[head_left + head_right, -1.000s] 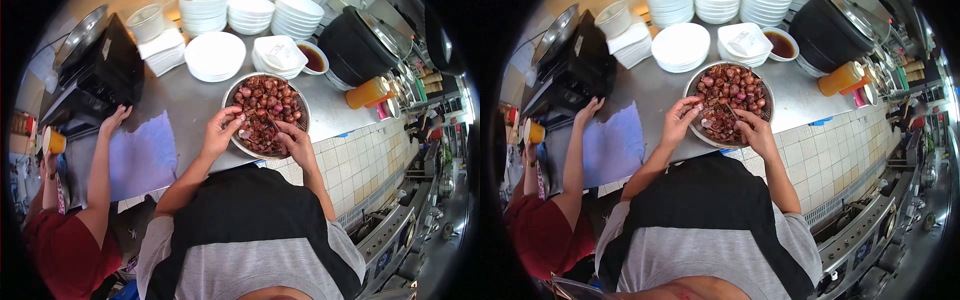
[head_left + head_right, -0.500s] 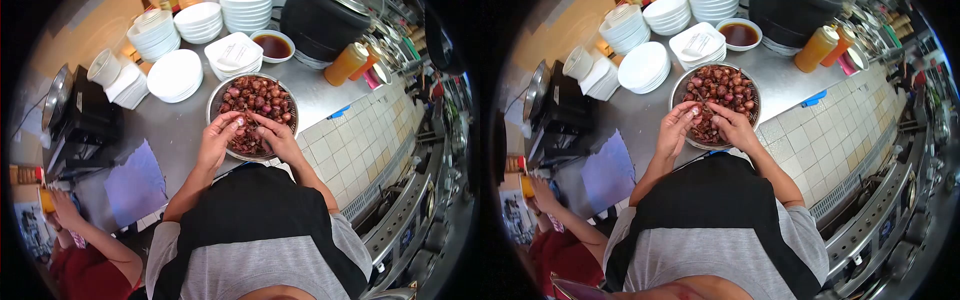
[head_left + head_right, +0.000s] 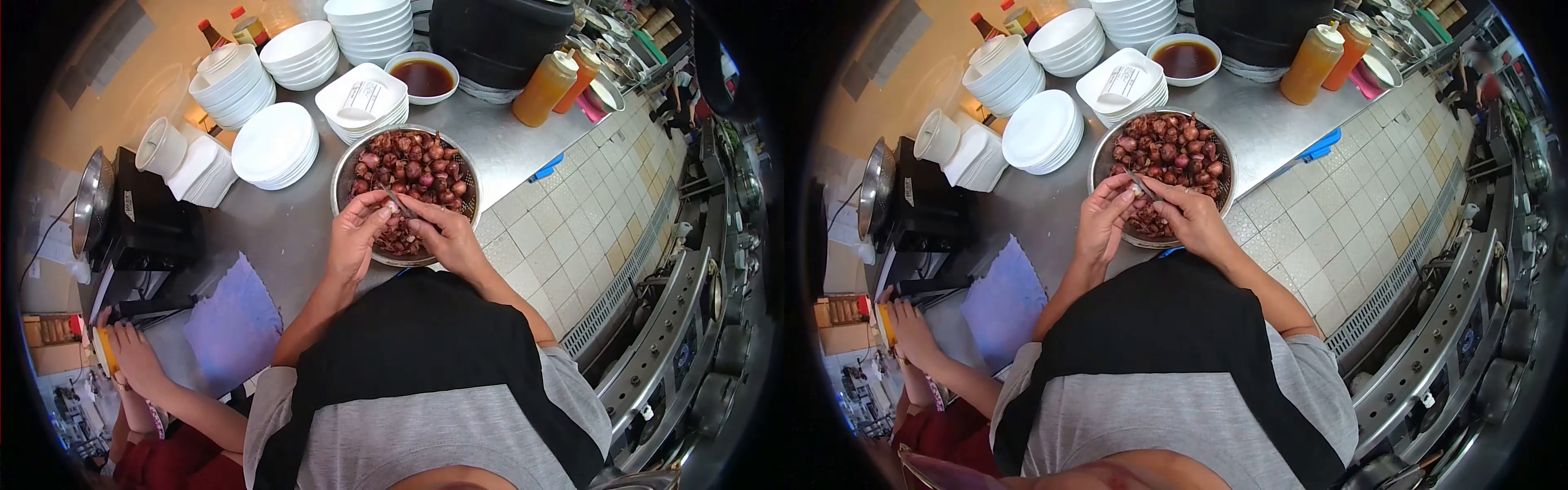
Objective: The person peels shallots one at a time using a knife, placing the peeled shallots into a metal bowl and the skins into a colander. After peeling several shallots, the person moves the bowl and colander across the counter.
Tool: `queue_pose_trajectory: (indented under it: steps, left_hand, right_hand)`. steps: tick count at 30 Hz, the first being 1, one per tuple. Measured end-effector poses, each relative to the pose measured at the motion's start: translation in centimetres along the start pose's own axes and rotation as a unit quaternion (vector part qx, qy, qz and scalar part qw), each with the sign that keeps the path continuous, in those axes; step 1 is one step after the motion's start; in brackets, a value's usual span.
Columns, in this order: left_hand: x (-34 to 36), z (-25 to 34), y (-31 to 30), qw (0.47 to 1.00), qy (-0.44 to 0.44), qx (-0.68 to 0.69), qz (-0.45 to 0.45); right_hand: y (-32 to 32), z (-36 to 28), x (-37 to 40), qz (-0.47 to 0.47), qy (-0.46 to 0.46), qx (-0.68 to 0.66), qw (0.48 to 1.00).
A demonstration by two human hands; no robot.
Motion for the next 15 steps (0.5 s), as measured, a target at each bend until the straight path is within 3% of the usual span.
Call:
queue_pose_trajectory:
  steps: [1,3,7,9,15]
  left_hand:
    - [0.1,0.2,0.2,1.000,-0.001,-0.003,-0.001]
    - [0.1,0.4,0.2,1.000,-0.007,0.004,-0.001]
    - [-0.4,-0.2,-0.4,1.000,-0.007,0.009,-0.008]
    - [-0.4,-0.1,-0.2,1.000,-0.004,0.000,-0.014]
    - [-1.0,-0.6,-1.0,1.000,-0.013,0.004,-0.020]
  right_hand:
    - [-0.3,0.0,0.0,0.002,0.001,0.000,1.000]
    - [1.1,2.2,1.0,-0.118,0.237,-0.201,0.943]
    - [1.1,1.8,1.3,-0.120,0.245,-0.184,0.944]
    - [0.4,0.6,0.9,-0.056,0.135,-0.122,0.982]
    - [0.3,0.5,0.5,-0.005,0.051,-0.004,0.999]
Point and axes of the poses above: each hand's wrist, its own x-axis away from the middle knuckle, its own y-axis out of the palm, z = x × y, the point moved 7 cm from there along -x, towards the middle knuckle, and after that the axes turned 12 degrees about x, right-handed, at the moved point
